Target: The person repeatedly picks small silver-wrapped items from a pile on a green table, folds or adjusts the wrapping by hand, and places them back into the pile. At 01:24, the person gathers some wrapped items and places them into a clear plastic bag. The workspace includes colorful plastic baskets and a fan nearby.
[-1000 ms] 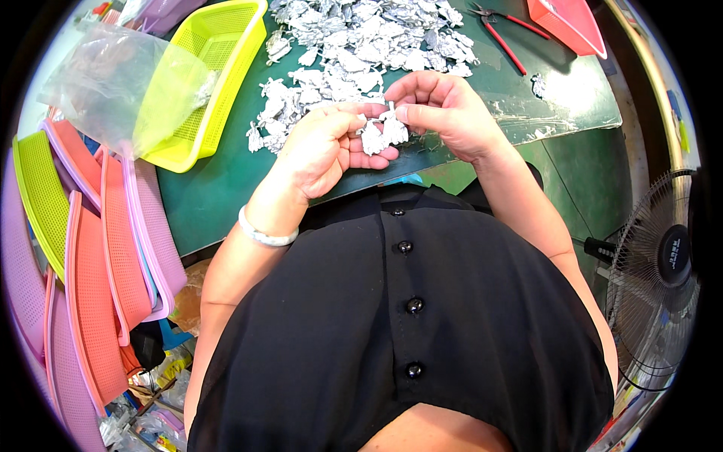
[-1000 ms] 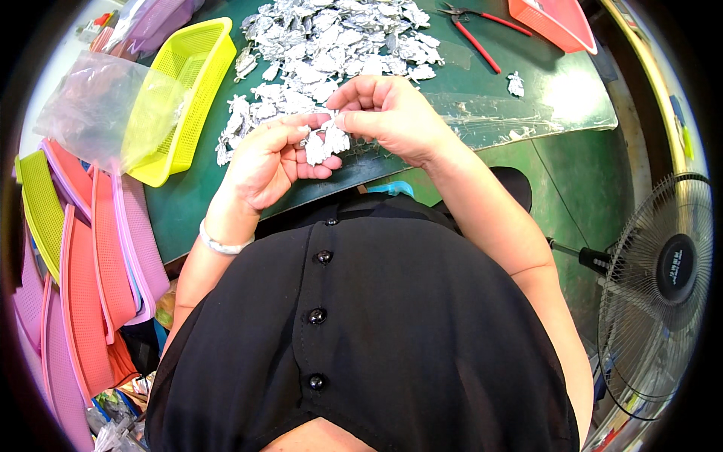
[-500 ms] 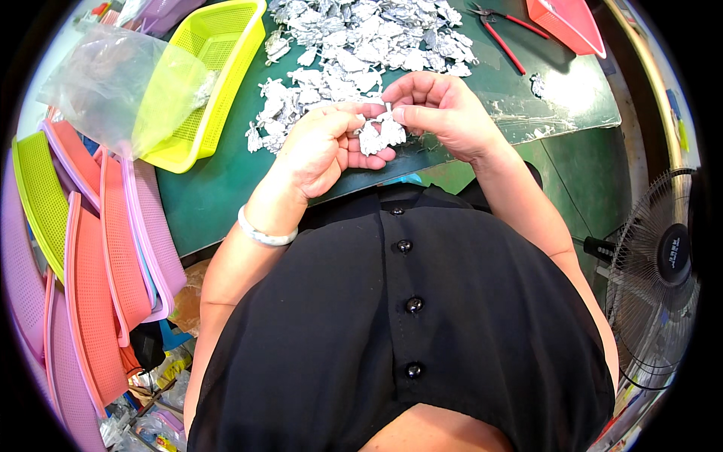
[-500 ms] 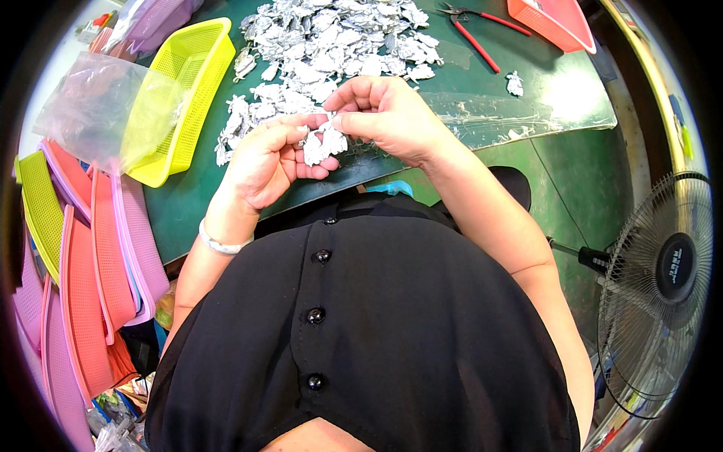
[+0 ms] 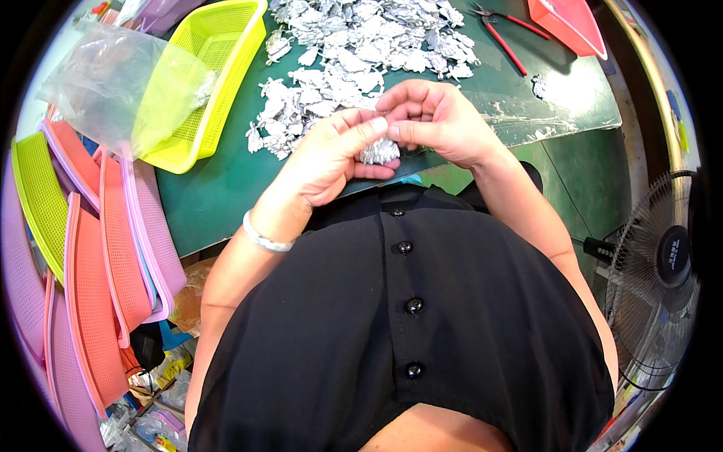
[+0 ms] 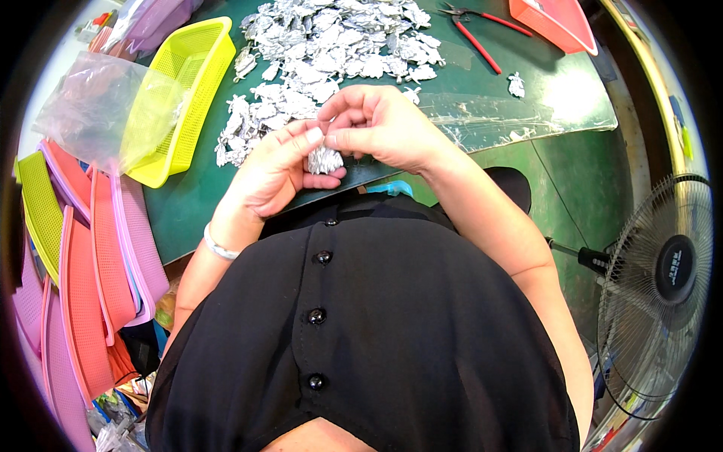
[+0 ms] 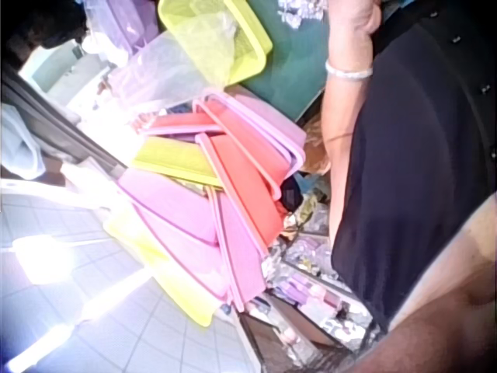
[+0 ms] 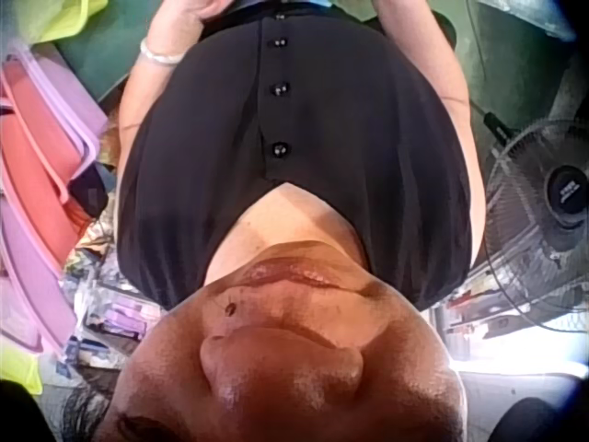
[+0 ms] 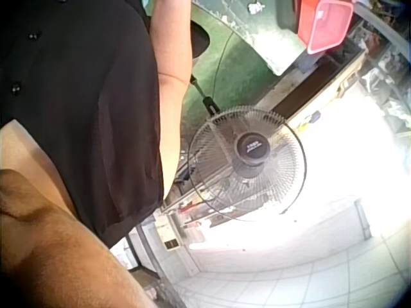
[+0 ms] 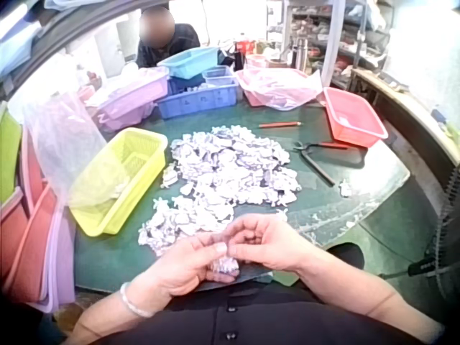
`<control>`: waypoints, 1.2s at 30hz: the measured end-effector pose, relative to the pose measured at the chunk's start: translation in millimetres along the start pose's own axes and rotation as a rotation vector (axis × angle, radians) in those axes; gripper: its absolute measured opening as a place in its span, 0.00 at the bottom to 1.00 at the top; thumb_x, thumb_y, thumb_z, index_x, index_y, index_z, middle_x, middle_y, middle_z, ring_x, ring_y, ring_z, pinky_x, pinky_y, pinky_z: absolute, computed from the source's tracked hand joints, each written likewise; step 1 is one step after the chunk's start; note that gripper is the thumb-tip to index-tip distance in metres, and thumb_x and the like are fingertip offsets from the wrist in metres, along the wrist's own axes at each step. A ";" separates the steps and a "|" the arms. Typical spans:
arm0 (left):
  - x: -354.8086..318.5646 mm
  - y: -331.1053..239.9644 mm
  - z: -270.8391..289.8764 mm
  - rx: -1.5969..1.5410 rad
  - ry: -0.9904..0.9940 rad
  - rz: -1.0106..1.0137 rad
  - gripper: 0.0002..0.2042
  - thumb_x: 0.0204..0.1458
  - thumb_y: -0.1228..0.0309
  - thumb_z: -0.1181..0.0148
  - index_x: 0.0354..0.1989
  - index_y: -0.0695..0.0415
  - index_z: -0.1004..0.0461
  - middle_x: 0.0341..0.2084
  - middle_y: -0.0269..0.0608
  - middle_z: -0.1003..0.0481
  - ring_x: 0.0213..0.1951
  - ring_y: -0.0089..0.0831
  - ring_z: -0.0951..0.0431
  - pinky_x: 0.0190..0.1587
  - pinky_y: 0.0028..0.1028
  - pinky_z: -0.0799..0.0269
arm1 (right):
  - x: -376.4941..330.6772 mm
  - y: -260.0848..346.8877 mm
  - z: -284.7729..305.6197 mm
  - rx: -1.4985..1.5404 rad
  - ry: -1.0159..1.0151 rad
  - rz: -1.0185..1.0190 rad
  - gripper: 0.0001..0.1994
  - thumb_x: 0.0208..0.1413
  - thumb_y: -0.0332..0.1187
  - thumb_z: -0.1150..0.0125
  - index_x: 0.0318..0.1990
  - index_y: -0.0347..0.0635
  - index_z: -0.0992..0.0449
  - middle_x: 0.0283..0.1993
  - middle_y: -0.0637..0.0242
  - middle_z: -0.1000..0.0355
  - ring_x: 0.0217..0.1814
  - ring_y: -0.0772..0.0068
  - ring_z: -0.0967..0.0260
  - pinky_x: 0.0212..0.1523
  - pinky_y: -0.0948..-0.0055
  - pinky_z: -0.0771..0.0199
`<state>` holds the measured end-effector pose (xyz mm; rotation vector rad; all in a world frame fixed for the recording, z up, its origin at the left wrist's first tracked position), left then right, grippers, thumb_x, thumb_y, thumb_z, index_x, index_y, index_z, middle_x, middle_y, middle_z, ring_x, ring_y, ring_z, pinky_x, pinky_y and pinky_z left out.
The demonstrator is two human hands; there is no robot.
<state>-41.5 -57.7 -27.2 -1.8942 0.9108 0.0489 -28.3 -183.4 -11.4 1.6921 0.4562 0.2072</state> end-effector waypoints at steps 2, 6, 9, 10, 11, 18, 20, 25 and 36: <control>-3.4 6.9 1.5 0.018 -0.007 0.021 0.11 0.50 0.69 0.45 0.40 0.60 0.33 0.30 0.40 0.28 0.30 0.29 0.25 0.32 0.24 0.27 | 0.2 -1.2 -3.7 -0.002 0.055 -0.027 0.09 0.46 0.26 0.43 0.36 0.35 0.28 0.27 0.69 0.29 0.26 0.85 0.35 0.26 0.85 0.36; -11.8 16.9 15.2 0.023 -0.057 0.074 0.06 0.50 0.71 0.46 0.35 0.57 0.32 0.27 0.37 0.28 0.28 0.25 0.26 0.28 0.21 0.30 | 9.0 1.0 15.2 -0.560 -0.160 0.238 0.13 0.48 0.27 0.44 0.43 0.36 0.31 0.31 0.70 0.29 0.30 0.86 0.34 0.30 0.84 0.34; -18.2 15.7 16.3 0.008 -0.115 0.092 0.06 0.49 0.73 0.47 0.36 0.57 0.32 0.25 0.36 0.28 0.26 0.24 0.26 0.28 0.20 0.31 | 7.3 11.3 4.0 -0.963 -0.189 0.414 0.18 0.43 0.28 0.40 0.45 0.40 0.31 0.39 0.63 0.30 0.39 0.69 0.32 0.40 0.72 0.32; -19.1 15.9 17.0 0.001 -0.115 0.089 0.06 0.49 0.73 0.47 0.36 0.57 0.32 0.25 0.36 0.28 0.26 0.24 0.27 0.27 0.20 0.31 | 5.8 15.5 -3.4 -1.105 -0.204 0.550 0.18 0.42 0.28 0.40 0.45 0.41 0.31 0.41 0.62 0.30 0.41 0.65 0.32 0.42 0.70 0.32; -19.9 16.2 18.2 -0.006 -0.114 0.086 0.06 0.49 0.73 0.47 0.36 0.57 0.32 0.24 0.35 0.29 0.26 0.24 0.27 0.27 0.20 0.31 | 6.7 14.7 -6.8 -1.113 -0.146 0.439 0.22 0.40 0.31 0.39 0.46 0.42 0.32 0.45 0.59 0.32 0.48 0.57 0.37 0.47 0.64 0.35; -19.7 15.4 22.1 -0.016 -0.106 0.061 0.07 0.50 0.73 0.48 0.36 0.60 0.32 0.22 0.34 0.32 0.23 0.23 0.31 0.22 0.18 0.37 | 14.5 11.5 1.1 -1.079 -0.153 0.497 0.20 0.41 0.24 0.44 0.47 0.42 0.33 0.42 0.59 0.32 0.45 0.56 0.36 0.44 0.64 0.35; -18.8 16.6 22.8 -0.039 -0.106 0.059 0.07 0.50 0.73 0.48 0.37 0.60 0.32 0.21 0.34 0.32 0.22 0.22 0.32 0.22 0.17 0.39 | 15.7 13.5 -2.4 -1.133 -0.151 0.544 0.20 0.42 0.23 0.45 0.47 0.41 0.33 0.41 0.59 0.32 0.45 0.56 0.36 0.43 0.64 0.35; -18.5 14.5 21.1 -0.057 -0.107 0.062 0.08 0.50 0.72 0.48 0.37 0.60 0.32 0.21 0.34 0.33 0.22 0.22 0.33 0.21 0.17 0.40 | 18.1 12.2 -0.5 -1.112 -0.135 0.478 0.21 0.40 0.21 0.45 0.47 0.43 0.32 0.37 0.61 0.32 0.43 0.58 0.36 0.43 0.65 0.35; -19.3 14.1 21.1 -0.050 -0.139 0.075 0.10 0.51 0.72 0.49 0.40 0.61 0.33 0.22 0.34 0.32 0.23 0.22 0.33 0.21 0.17 0.39 | 21.6 13.3 14.4 -0.772 -0.088 0.395 0.22 0.41 0.16 0.50 0.48 0.42 0.33 0.31 0.66 0.35 0.31 0.73 0.36 0.33 0.76 0.34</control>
Point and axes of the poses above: each hand's wrist, its own x-axis towards the middle knuckle, its own z-axis out of the back of the hand, y = z × x, the point moved 6 cm from there along x, towards the middle knuckle
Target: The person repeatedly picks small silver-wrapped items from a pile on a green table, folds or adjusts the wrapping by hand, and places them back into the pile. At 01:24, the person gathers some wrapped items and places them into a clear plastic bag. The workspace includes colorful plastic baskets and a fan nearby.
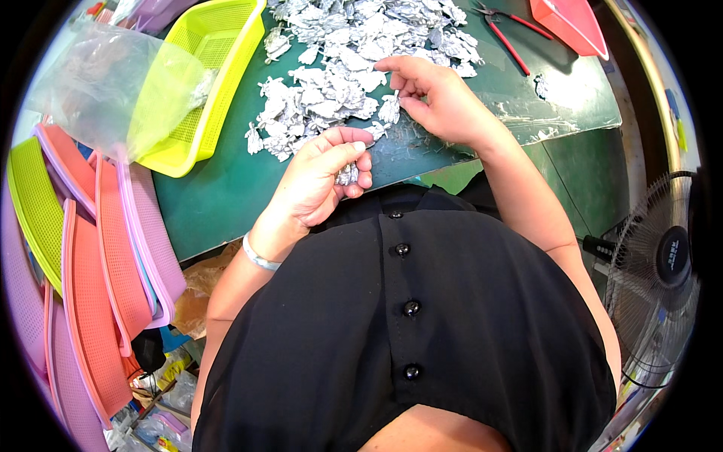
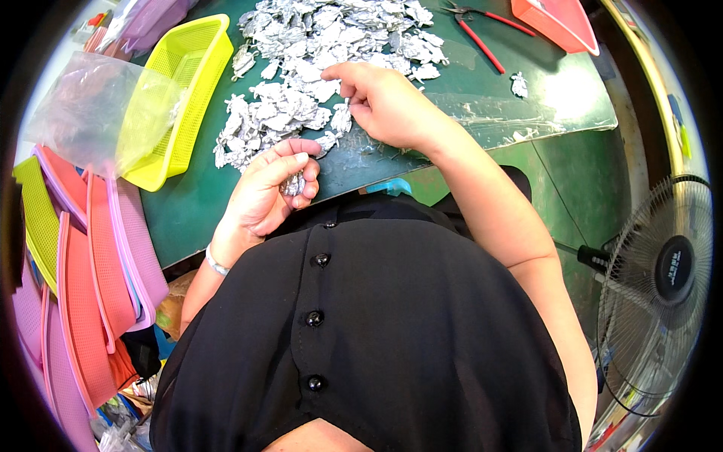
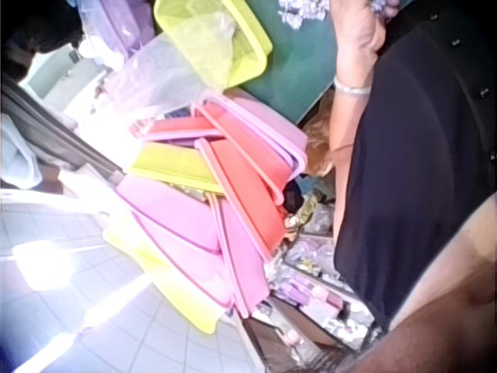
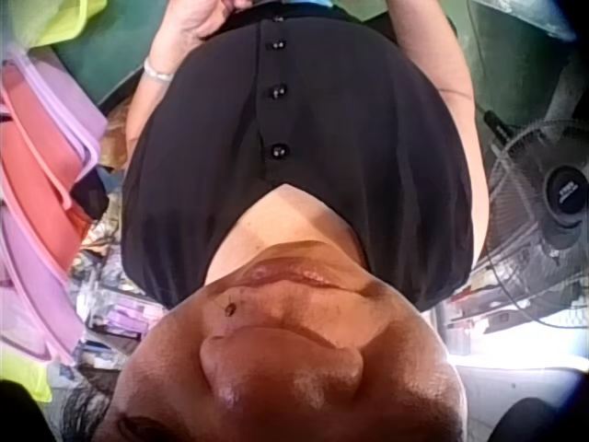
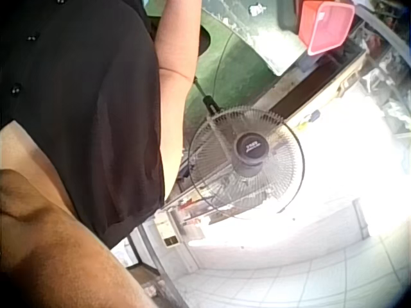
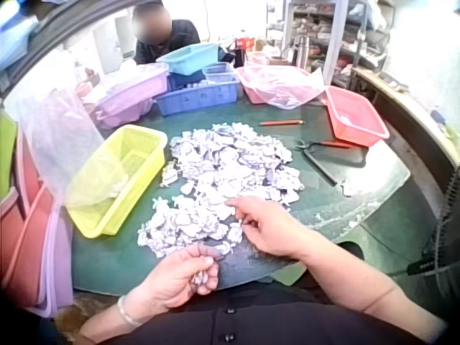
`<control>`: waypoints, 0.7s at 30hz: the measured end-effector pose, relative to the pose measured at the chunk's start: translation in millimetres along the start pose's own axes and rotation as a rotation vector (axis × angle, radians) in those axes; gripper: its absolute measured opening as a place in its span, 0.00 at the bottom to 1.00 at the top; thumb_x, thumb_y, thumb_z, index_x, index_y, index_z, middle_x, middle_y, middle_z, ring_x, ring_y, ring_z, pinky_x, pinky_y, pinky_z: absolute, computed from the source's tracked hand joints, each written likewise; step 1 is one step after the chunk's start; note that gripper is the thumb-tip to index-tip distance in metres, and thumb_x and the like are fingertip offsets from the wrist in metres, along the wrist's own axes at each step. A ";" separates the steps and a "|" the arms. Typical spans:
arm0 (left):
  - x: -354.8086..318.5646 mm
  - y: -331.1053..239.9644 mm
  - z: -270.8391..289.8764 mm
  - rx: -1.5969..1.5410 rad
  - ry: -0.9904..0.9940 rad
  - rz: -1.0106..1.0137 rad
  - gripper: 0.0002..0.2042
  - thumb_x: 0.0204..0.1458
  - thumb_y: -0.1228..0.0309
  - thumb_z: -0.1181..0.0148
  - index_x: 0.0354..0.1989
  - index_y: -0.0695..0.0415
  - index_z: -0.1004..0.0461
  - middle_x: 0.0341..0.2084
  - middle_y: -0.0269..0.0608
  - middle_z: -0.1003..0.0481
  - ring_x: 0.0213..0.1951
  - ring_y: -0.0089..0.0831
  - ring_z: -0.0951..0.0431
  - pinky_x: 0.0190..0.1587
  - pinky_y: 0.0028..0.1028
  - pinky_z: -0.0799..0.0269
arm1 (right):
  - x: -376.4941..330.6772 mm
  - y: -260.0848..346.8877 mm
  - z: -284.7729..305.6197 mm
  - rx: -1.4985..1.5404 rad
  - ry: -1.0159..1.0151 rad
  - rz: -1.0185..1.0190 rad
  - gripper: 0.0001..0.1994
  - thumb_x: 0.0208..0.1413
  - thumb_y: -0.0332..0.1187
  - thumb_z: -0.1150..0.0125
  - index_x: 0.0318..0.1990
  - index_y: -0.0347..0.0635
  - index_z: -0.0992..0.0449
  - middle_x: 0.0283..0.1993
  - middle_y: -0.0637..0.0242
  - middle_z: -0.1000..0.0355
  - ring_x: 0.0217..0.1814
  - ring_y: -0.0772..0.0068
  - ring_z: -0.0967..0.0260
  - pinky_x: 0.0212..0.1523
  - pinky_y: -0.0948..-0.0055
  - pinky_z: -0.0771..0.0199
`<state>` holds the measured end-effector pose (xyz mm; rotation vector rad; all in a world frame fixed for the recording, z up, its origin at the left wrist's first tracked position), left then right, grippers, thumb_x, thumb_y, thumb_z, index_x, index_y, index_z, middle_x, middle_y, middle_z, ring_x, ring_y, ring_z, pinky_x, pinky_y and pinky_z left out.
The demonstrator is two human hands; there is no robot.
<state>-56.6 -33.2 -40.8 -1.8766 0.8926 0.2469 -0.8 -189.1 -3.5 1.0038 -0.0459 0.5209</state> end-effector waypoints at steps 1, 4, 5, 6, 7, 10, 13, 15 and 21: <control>0.3 0.0 0.2 0.005 -0.003 0.001 0.10 0.51 0.72 0.50 0.41 0.61 0.33 0.22 0.34 0.32 0.23 0.22 0.33 0.21 0.17 0.39 | -0.2 0.1 0.6 0.022 0.022 -0.032 0.22 0.42 0.16 0.51 0.49 0.41 0.34 0.31 0.67 0.35 0.31 0.77 0.37 0.34 0.79 0.35; 1.2 0.0 0.3 0.020 -0.009 0.000 0.11 0.51 0.72 0.50 0.42 0.62 0.34 0.22 0.35 0.32 0.23 0.22 0.32 0.21 0.16 0.39 | -1.4 -3.1 -0.7 0.160 0.056 -0.096 0.21 0.45 0.15 0.51 0.50 0.38 0.35 0.33 0.70 0.35 0.34 0.83 0.37 0.36 0.83 0.36; 1.2 -0.2 -0.5 0.024 -0.010 -0.001 0.11 0.51 0.72 0.50 0.42 0.62 0.34 0.22 0.35 0.32 0.23 0.22 0.32 0.21 0.16 0.39 | -1.8 -4.1 -1.3 0.219 0.062 -0.112 0.21 0.45 0.16 0.51 0.50 0.38 0.35 0.34 0.70 0.35 0.35 0.84 0.37 0.36 0.84 0.36; 1.3 -0.4 -0.7 0.028 -0.010 -0.002 0.11 0.51 0.72 0.50 0.42 0.62 0.34 0.22 0.35 0.32 0.23 0.22 0.32 0.21 0.16 0.39 | -1.9 -4.1 -1.8 0.261 0.068 -0.121 0.21 0.46 0.16 0.51 0.50 0.37 0.35 0.34 0.71 0.36 0.36 0.84 0.37 0.37 0.84 0.36; 1.4 -0.4 -0.6 0.029 -0.009 -0.002 0.11 0.51 0.72 0.50 0.42 0.62 0.34 0.22 0.35 0.32 0.23 0.22 0.32 0.21 0.16 0.39 | -1.8 -3.7 -2.2 0.303 0.074 -0.130 0.20 0.46 0.16 0.51 0.50 0.37 0.35 0.34 0.71 0.36 0.37 0.85 0.37 0.38 0.84 0.36; 2.0 -0.3 -0.2 0.031 -0.003 -0.004 0.11 0.51 0.72 0.51 0.42 0.62 0.34 0.22 0.35 0.32 0.23 0.22 0.32 0.22 0.16 0.38 | -1.3 -0.1 -3.2 0.415 0.098 -0.147 0.20 0.46 0.16 0.51 0.50 0.36 0.35 0.35 0.71 0.36 0.39 0.85 0.38 0.39 0.85 0.37; 2.2 0.3 0.4 0.035 0.001 -0.006 0.10 0.51 0.71 0.50 0.41 0.61 0.33 0.23 0.36 0.30 0.23 0.22 0.31 0.22 0.17 0.37 | -2.4 4.1 -5.0 0.484 0.118 -0.153 0.20 0.45 0.16 0.50 0.50 0.36 0.35 0.35 0.71 0.35 0.39 0.86 0.38 0.40 0.85 0.36; 1.3 -0.4 -0.1 0.037 -0.002 -0.006 0.10 0.51 0.71 0.50 0.41 0.60 0.33 0.24 0.37 0.29 0.24 0.23 0.30 0.23 0.17 0.37 | -3.0 5.4 -6.7 0.517 0.131 -0.149 0.21 0.45 0.16 0.50 0.50 0.36 0.35 0.35 0.71 0.35 0.39 0.86 0.38 0.40 0.85 0.36; 2.1 0.8 0.1 0.017 -0.003 -0.001 0.08 0.52 0.71 0.50 0.39 0.59 0.33 0.25 0.39 0.27 0.24 0.24 0.28 0.23 0.18 0.35 | -4.1 9.0 -11.3 0.585 0.168 -0.141 0.21 0.45 0.16 0.49 0.50 0.36 0.35 0.36 0.71 0.34 0.39 0.85 0.37 0.41 0.84 0.36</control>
Point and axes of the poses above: each hand's wrist, its own x-axis towards the middle knuckle, its own z-axis out of the back of the hand, y = z × x, the point moved 6 cm from there along x, towards the middle knuckle
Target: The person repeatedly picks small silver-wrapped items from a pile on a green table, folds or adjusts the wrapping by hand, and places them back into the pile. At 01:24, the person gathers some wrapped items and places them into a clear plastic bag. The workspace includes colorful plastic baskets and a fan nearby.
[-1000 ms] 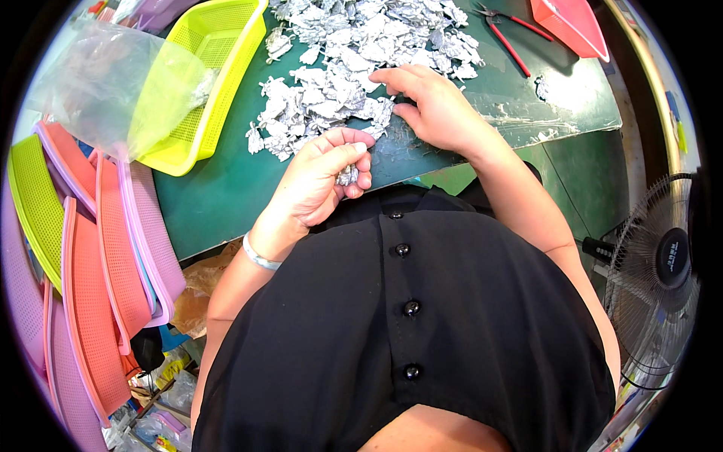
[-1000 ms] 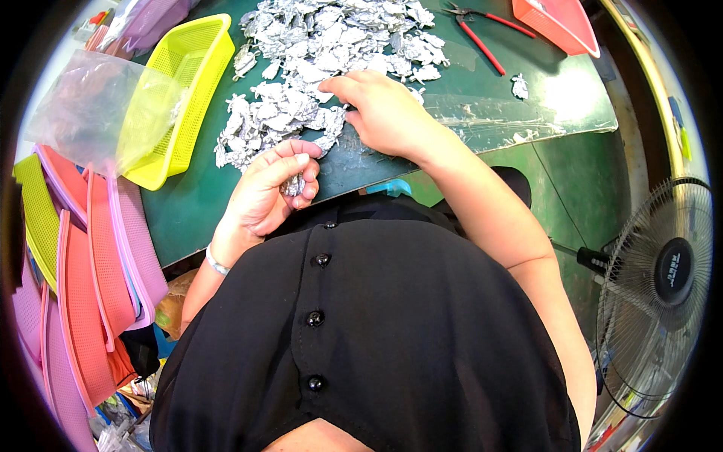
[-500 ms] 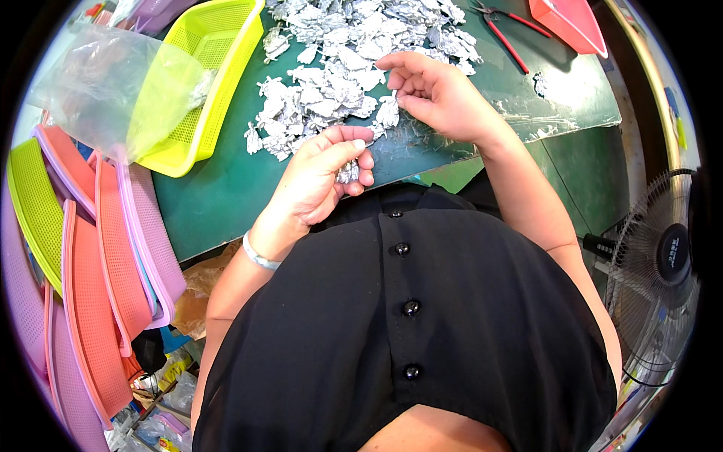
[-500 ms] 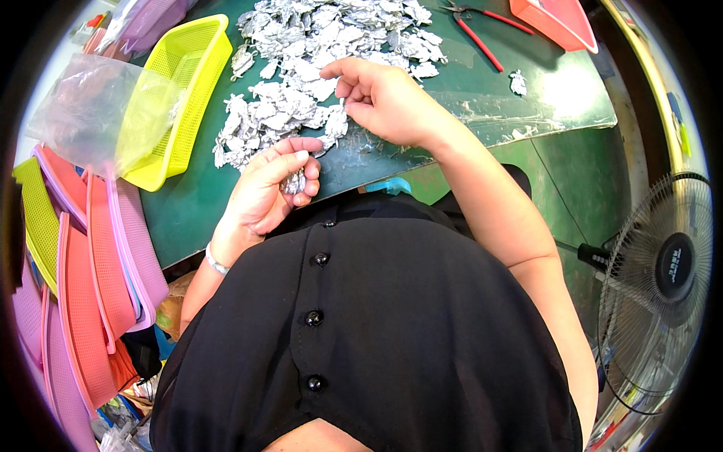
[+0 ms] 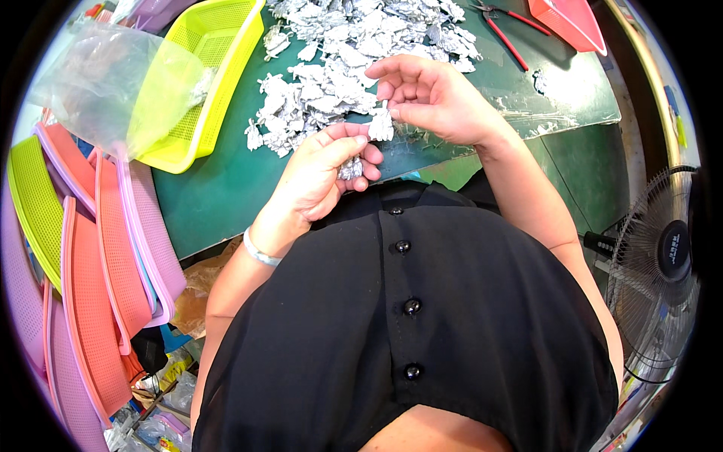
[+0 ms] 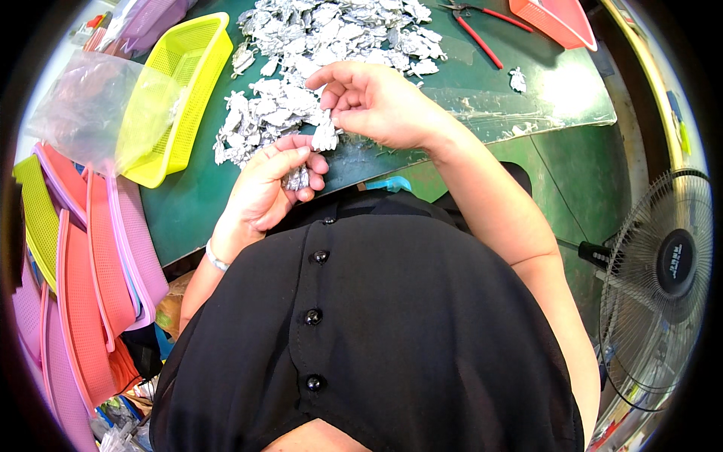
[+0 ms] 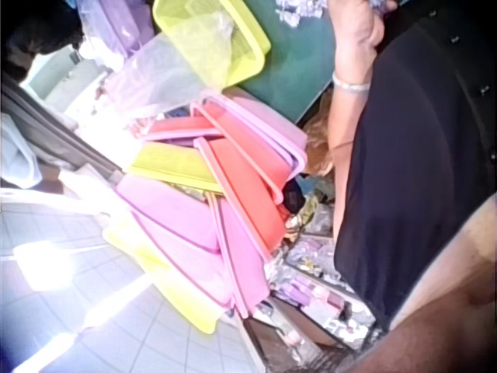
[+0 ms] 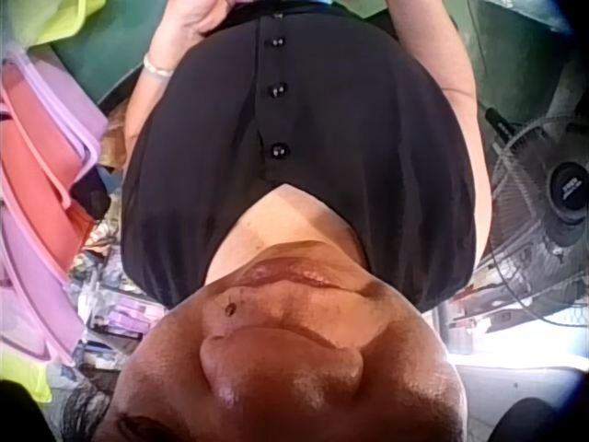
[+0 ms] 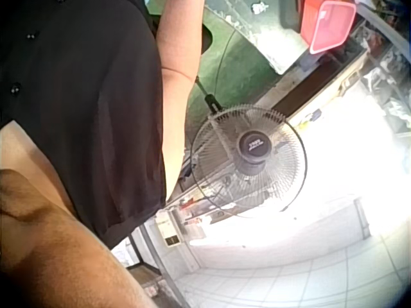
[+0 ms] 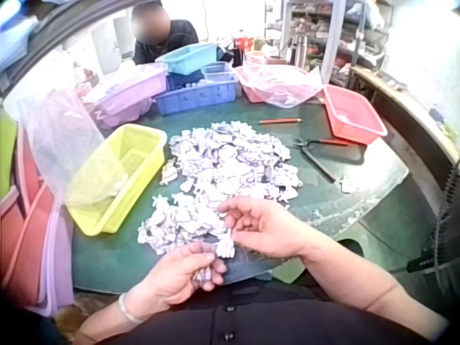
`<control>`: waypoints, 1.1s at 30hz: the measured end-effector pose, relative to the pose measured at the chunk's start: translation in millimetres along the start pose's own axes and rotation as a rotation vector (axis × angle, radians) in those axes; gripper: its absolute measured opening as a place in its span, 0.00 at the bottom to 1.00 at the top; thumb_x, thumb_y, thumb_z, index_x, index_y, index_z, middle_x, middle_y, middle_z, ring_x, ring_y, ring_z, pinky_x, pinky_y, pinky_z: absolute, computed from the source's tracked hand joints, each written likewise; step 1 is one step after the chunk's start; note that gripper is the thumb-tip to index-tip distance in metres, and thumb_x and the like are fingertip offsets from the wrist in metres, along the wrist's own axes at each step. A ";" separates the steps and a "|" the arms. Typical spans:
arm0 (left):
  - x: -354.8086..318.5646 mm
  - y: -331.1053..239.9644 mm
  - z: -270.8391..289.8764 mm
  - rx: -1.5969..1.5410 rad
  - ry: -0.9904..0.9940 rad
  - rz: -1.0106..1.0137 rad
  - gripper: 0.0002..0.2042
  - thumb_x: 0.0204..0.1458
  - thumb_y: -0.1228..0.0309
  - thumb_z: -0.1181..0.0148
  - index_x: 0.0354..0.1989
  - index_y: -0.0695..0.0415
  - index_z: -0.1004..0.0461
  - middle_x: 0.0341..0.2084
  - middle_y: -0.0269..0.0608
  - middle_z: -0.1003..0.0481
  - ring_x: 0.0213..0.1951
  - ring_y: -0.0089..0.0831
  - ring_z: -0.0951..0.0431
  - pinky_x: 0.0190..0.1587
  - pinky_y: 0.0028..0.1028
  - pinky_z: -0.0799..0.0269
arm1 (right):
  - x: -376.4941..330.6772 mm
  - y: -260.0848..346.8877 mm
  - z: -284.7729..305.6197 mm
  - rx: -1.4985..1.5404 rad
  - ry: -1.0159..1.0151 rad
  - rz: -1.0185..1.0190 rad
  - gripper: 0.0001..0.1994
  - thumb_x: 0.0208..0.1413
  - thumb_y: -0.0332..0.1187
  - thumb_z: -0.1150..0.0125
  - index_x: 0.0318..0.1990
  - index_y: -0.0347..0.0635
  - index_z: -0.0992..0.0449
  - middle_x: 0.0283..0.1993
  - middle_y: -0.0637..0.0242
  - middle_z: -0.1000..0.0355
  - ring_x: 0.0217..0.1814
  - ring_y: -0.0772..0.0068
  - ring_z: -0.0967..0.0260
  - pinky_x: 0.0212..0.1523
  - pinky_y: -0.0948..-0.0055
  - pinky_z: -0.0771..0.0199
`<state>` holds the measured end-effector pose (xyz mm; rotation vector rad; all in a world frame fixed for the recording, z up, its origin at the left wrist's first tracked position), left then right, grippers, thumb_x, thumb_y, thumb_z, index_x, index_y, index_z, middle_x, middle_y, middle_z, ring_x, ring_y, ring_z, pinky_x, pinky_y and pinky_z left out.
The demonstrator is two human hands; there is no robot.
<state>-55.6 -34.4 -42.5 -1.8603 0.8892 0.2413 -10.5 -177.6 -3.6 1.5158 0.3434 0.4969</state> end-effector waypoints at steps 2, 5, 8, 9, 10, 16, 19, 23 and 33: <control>0.7 0.2 0.4 -0.010 0.010 -0.009 0.08 0.52 0.71 0.50 0.39 0.58 0.33 0.25 0.39 0.27 0.24 0.24 0.28 0.22 0.18 0.35 | 0.3 0.6 -1.8 0.003 0.011 0.010 0.21 0.45 0.17 0.49 0.50 0.36 0.35 0.37 0.70 0.34 0.40 0.85 0.37 0.41 0.84 0.36; 0.3 -0.2 0.1 -0.023 0.022 -0.004 0.07 0.52 0.70 0.49 0.37 0.57 0.32 0.24 0.37 0.27 0.24 0.23 0.28 0.24 0.19 0.34 | -0.8 1.6 -4.5 0.038 0.017 -0.011 0.21 0.45 0.17 0.49 0.50 0.36 0.35 0.37 0.70 0.34 0.40 0.84 0.37 0.42 0.83 0.36; -1.0 -1.1 -1.3 -0.009 0.019 0.000 0.06 0.51 0.70 0.49 0.35 0.57 0.32 0.24 0.37 0.27 0.24 0.23 0.28 0.25 0.20 0.34 | 0.2 1.0 -7.7 0.027 0.010 -0.004 0.22 0.42 0.17 0.52 0.50 0.34 0.36 0.34 0.69 0.35 0.36 0.83 0.38 0.38 0.83 0.35; -1.2 -1.4 -1.6 0.000 0.017 0.000 0.05 0.51 0.70 0.49 0.35 0.57 0.32 0.24 0.37 0.27 0.24 0.23 0.28 0.25 0.20 0.34 | 0.2 0.4 -8.2 0.028 0.011 -0.013 0.22 0.42 0.17 0.52 0.50 0.34 0.36 0.35 0.68 0.35 0.36 0.83 0.38 0.38 0.83 0.35; -1.1 -1.3 -1.5 0.001 0.017 0.002 0.05 0.51 0.70 0.49 0.34 0.57 0.32 0.24 0.37 0.27 0.24 0.23 0.28 0.25 0.20 0.34 | 0.2 -0.1 -8.7 0.030 0.011 -0.023 0.22 0.42 0.17 0.52 0.50 0.33 0.36 0.35 0.68 0.35 0.36 0.83 0.38 0.38 0.83 0.35; 0.0 0.1 -1.1 -0.019 0.053 0.001 0.05 0.52 0.70 0.49 0.33 0.57 0.32 0.23 0.37 0.28 0.23 0.24 0.28 0.25 0.20 0.34 | -0.2 -2.5 -9.7 0.066 0.009 -0.091 0.21 0.42 0.18 0.51 0.49 0.33 0.35 0.36 0.66 0.34 0.39 0.81 0.37 0.39 0.82 0.35; -0.2 0.1 -2.2 -0.024 0.053 0.004 0.05 0.51 0.69 0.49 0.32 0.57 0.32 0.22 0.37 0.28 0.23 0.24 0.28 0.25 0.20 0.34 | -1.0 -4.8 -9.3 0.057 0.007 -0.089 0.20 0.45 0.19 0.50 0.49 0.35 0.35 0.37 0.69 0.33 0.38 0.84 0.37 0.38 0.84 0.35; -1.2 -0.1 -2.5 -0.024 0.047 0.007 0.05 0.51 0.69 0.49 0.32 0.57 0.31 0.22 0.37 0.28 0.23 0.25 0.28 0.25 0.20 0.35 | -1.4 -5.8 -9.5 0.037 0.005 -0.090 0.19 0.46 0.19 0.49 0.49 0.35 0.35 0.38 0.70 0.32 0.37 0.86 0.37 0.37 0.84 0.35; -1.2 0.1 -3.5 -0.060 0.073 0.010 0.05 0.50 0.70 0.47 0.32 0.57 0.32 0.23 0.38 0.27 0.25 0.25 0.26 0.26 0.20 0.31 | -2.6 -3.1 -13.2 0.057 0.019 -0.063 0.20 0.45 0.19 0.49 0.50 0.34 0.35 0.37 0.66 0.33 0.38 0.82 0.36 0.40 0.82 0.34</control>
Point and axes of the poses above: each hand's wrist, its own x-axis towards the middle knuckle, its own z-axis out of the back of the hand, y = z × x, the point moved 6 cm from there along x, towards the middle knuckle
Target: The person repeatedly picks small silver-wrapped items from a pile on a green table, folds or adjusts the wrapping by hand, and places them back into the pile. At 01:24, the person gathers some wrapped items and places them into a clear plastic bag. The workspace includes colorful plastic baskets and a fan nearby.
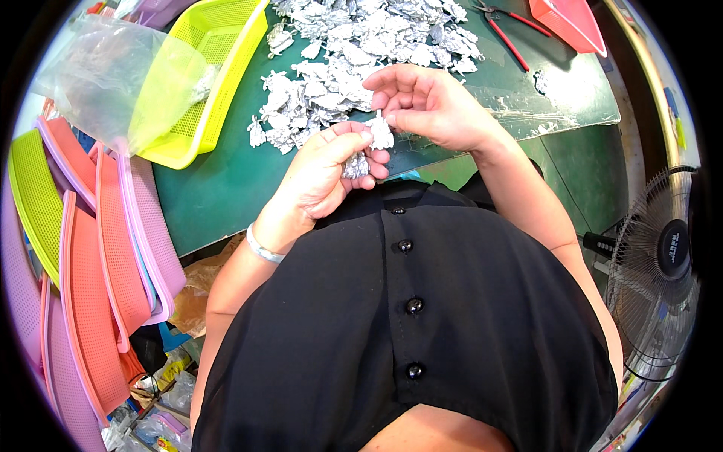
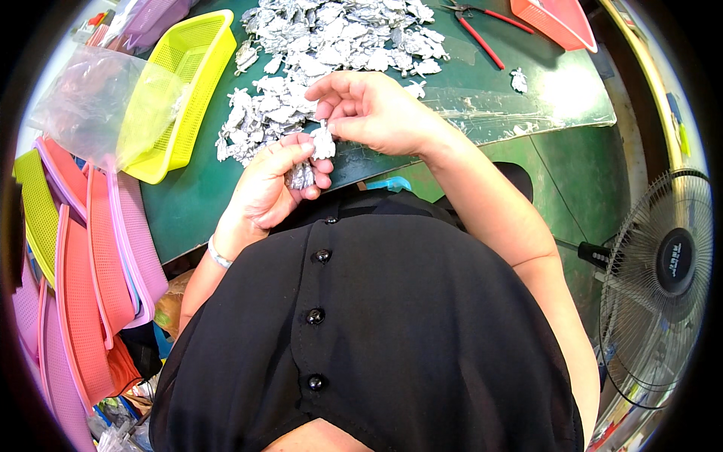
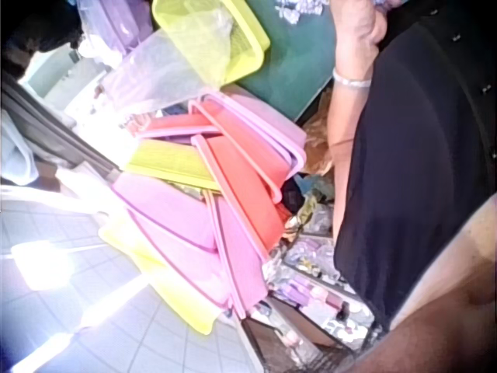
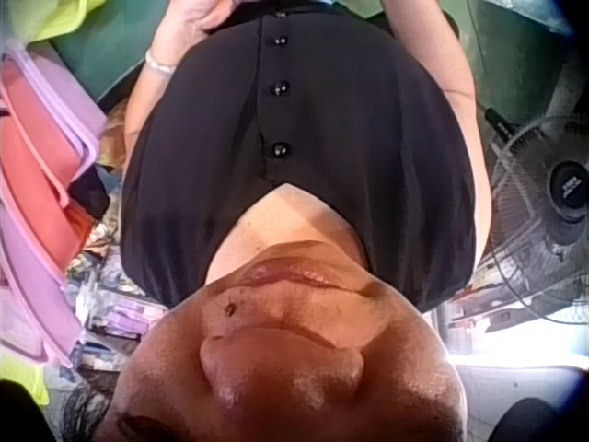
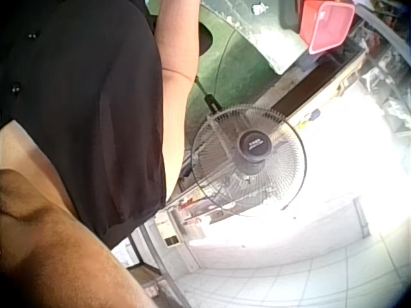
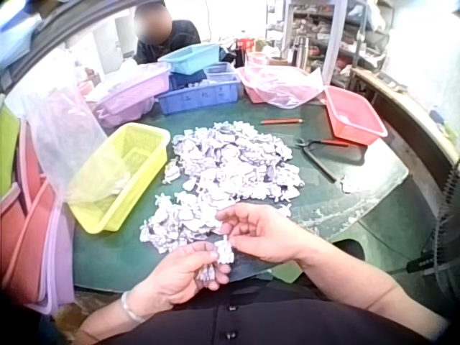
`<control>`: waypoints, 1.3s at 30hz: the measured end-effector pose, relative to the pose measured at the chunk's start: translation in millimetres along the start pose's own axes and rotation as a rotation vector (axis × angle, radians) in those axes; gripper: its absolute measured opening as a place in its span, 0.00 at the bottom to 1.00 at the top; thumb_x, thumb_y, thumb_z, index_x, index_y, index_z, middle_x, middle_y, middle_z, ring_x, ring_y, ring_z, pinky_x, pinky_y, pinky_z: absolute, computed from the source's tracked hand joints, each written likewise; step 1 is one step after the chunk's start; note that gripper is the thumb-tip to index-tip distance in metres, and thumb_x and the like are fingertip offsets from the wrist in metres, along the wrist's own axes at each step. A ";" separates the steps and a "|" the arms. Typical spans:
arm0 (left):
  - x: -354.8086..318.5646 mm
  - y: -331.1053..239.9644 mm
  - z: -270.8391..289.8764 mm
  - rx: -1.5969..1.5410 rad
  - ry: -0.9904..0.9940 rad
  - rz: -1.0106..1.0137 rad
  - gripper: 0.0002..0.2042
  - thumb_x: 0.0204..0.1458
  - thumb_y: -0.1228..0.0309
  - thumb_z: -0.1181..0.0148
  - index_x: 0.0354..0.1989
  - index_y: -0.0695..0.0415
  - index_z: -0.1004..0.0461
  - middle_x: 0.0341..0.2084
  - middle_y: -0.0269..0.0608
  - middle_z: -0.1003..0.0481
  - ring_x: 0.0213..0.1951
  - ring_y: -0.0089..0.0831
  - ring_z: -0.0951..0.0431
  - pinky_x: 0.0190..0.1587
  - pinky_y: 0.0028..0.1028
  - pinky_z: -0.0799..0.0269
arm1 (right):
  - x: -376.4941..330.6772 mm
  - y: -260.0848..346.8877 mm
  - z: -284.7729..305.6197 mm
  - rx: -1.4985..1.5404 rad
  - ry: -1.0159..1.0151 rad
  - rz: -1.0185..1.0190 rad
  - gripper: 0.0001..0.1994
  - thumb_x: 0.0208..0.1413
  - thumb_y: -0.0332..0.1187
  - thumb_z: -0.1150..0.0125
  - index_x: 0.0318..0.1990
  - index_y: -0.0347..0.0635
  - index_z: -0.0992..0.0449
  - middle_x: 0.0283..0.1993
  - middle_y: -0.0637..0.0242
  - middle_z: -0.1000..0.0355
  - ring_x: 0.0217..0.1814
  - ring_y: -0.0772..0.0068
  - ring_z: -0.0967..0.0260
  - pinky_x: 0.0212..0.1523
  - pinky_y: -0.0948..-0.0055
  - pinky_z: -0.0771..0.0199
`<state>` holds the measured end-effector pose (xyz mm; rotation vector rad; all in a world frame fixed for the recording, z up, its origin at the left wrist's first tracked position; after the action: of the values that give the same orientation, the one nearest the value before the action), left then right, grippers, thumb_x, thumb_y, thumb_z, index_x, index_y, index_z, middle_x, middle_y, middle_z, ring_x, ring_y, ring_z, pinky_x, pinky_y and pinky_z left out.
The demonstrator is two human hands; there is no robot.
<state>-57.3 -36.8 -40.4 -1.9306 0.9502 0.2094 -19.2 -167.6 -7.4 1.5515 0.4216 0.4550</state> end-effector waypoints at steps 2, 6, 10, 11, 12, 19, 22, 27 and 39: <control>0.2 0.5 0.5 -0.009 -0.051 -0.012 0.04 0.49 0.71 0.46 0.31 0.57 0.33 0.25 0.39 0.27 0.26 0.26 0.25 0.27 0.21 0.30 | -0.4 1.7 -4.1 -0.033 0.040 0.056 0.20 0.47 0.19 0.48 0.51 0.36 0.35 0.38 0.69 0.32 0.38 0.85 0.36 0.39 0.84 0.34; -4.2 -0.4 2.3 -0.042 -0.083 -0.038 0.06 0.47 0.73 0.44 0.33 0.57 0.34 0.28 0.41 0.26 0.29 0.28 0.24 0.31 0.24 0.27 | -1.5 10.3 0.6 -0.160 -0.074 0.070 0.20 0.45 0.20 0.48 0.50 0.38 0.34 0.36 0.67 0.32 0.34 0.83 0.36 0.37 0.82 0.34; -5.9 -3.4 10.3 -0.025 -0.079 -0.111 0.07 0.47 0.75 0.45 0.34 0.58 0.34 0.29 0.41 0.26 0.30 0.29 0.24 0.35 0.27 0.26 | -3.8 3.3 12.2 -0.596 -0.197 0.144 0.20 0.41 0.22 0.44 0.46 0.40 0.32 0.30 0.65 0.31 0.30 0.72 0.33 0.31 0.74 0.33; -7.4 -4.0 11.6 -0.027 -0.090 -0.118 0.07 0.47 0.75 0.46 0.35 0.58 0.34 0.29 0.41 0.26 0.30 0.29 0.25 0.35 0.27 0.25 | -4.8 3.5 10.0 -0.654 -0.180 0.147 0.19 0.41 0.22 0.43 0.45 0.40 0.32 0.30 0.64 0.31 0.31 0.69 0.33 0.32 0.72 0.33; -8.9 -4.1 13.5 -0.030 -0.103 -0.125 0.07 0.47 0.76 0.46 0.35 0.59 0.34 0.28 0.41 0.27 0.30 0.29 0.25 0.36 0.28 0.25 | -5.9 2.9 7.1 -0.711 -0.160 0.150 0.19 0.40 0.23 0.43 0.45 0.40 0.31 0.30 0.64 0.31 0.32 0.66 0.32 0.33 0.71 0.32; -12.6 -2.3 16.1 -0.061 -0.066 -0.096 0.09 0.48 0.77 0.49 0.38 0.59 0.33 0.28 0.39 0.28 0.29 0.28 0.25 0.34 0.26 0.26 | -5.4 2.2 -2.1 -0.829 -0.115 0.254 0.16 0.41 0.21 0.46 0.41 0.42 0.29 0.27 0.66 0.30 0.34 0.62 0.34 0.36 0.67 0.33; -13.1 -1.5 19.0 -0.053 -0.077 -0.098 0.08 0.48 0.75 0.48 0.38 0.59 0.33 0.27 0.39 0.27 0.29 0.27 0.25 0.31 0.25 0.27 | -5.9 3.8 1.3 -0.714 -0.121 0.258 0.16 0.41 0.19 0.47 0.41 0.43 0.29 0.27 0.66 0.30 0.32 0.64 0.32 0.35 0.70 0.31; -11.8 -3.3 16.2 0.014 -0.125 -0.062 0.07 0.50 0.71 0.47 0.36 0.57 0.31 0.26 0.40 0.26 0.26 0.26 0.25 0.27 0.22 0.29 | -6.9 14.5 0.4 -0.505 -0.049 0.280 0.18 0.40 0.17 0.47 0.42 0.44 0.27 0.29 0.66 0.28 0.33 0.73 0.29 0.36 0.76 0.30; -7.2 1.3 5.7 0.007 -0.062 -0.020 0.04 0.52 0.71 0.49 0.32 0.58 0.31 0.26 0.42 0.25 0.26 0.26 0.25 0.27 0.22 0.29 | 3.1 23.6 -5.4 -0.735 -0.108 0.420 0.21 0.41 0.22 0.43 0.47 0.41 0.32 0.44 0.61 0.32 0.46 0.64 0.35 0.45 0.70 0.34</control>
<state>-61.8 -28.7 -40.7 -1.9151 0.8897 0.2524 -19.7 -162.1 16.4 0.9275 -0.1637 0.7459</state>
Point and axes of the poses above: each hand's wrist, its own x-axis towards the middle knuckle, its own z-axis out of the back of the hand, y = z × x, the point moved 6 cm from there along x, towards the middle knuckle
